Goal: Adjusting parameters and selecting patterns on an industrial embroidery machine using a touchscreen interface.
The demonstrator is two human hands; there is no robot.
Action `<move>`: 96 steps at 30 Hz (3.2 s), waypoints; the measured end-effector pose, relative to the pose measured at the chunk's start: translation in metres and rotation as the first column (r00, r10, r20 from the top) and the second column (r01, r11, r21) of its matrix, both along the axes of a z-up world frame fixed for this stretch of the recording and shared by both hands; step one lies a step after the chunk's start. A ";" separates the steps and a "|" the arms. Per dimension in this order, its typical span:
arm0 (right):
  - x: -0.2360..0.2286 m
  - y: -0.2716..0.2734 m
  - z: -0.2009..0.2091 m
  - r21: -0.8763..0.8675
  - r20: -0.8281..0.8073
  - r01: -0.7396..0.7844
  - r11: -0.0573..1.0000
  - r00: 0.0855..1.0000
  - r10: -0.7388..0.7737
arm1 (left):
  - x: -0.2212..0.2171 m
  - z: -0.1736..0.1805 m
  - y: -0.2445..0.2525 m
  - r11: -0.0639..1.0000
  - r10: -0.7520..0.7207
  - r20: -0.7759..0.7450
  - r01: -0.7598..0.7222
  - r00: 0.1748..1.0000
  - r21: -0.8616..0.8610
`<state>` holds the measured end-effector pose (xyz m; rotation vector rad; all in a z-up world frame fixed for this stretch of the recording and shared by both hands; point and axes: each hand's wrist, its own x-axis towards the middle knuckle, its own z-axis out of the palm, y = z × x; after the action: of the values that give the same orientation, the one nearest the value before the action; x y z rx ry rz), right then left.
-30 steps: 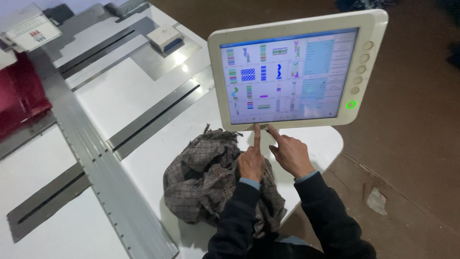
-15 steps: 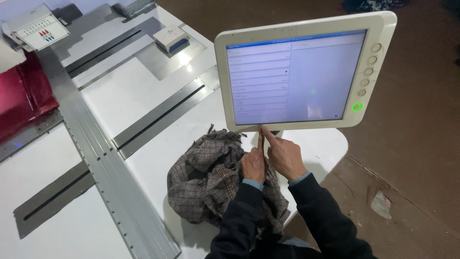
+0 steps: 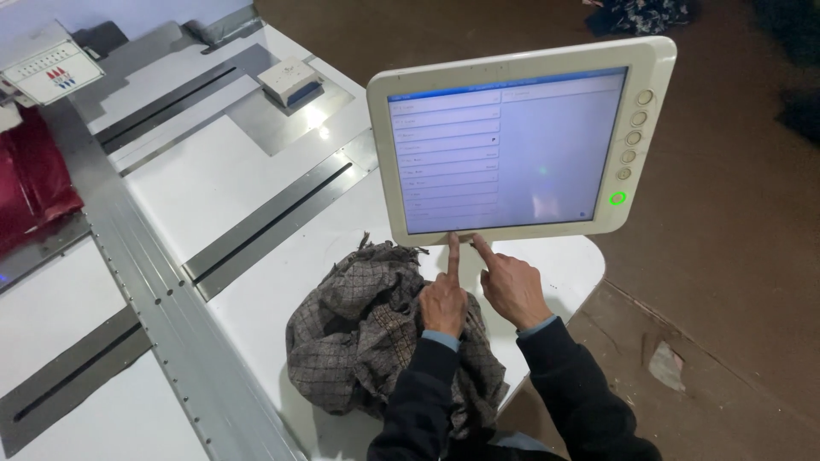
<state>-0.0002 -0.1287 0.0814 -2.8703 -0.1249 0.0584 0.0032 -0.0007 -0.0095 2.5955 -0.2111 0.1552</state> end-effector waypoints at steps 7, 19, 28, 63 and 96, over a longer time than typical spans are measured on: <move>0.005 -0.018 0.001 0.024 -0.024 0.051 0.998 0.998 -0.050 | -0.002 0.006 0.003 1.000 -0.004 -0.051 0.003 0.999 -0.019; -0.001 -0.033 0.016 0.050 -0.041 0.118 0.992 0.992 -0.116 | 0.000 -0.006 0.002 1.000 0.004 -0.042 -0.005 0.999 -0.023; 0.007 -0.038 0.007 0.065 -0.023 0.098 0.993 0.995 -0.097 | 0.001 -0.003 0.000 0.998 0.013 -0.049 -0.016 0.999 -0.058; 0.015 -0.055 0.083 0.155 0.019 0.279 0.948 0.958 -0.285 | 0.006 -0.006 0.010 0.998 -0.027 -0.020 0.028 0.999 0.057; 0.085 -0.115 0.074 0.195 0.343 0.167 0.967 0.912 -0.227 | 0.013 -0.031 -0.005 0.928 0.116 -0.067 -0.084 0.991 0.364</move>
<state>0.0848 -0.2439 0.1552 -2.6822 0.0884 -0.5020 0.0166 -0.0057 -0.0406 2.9745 -0.0793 0.0395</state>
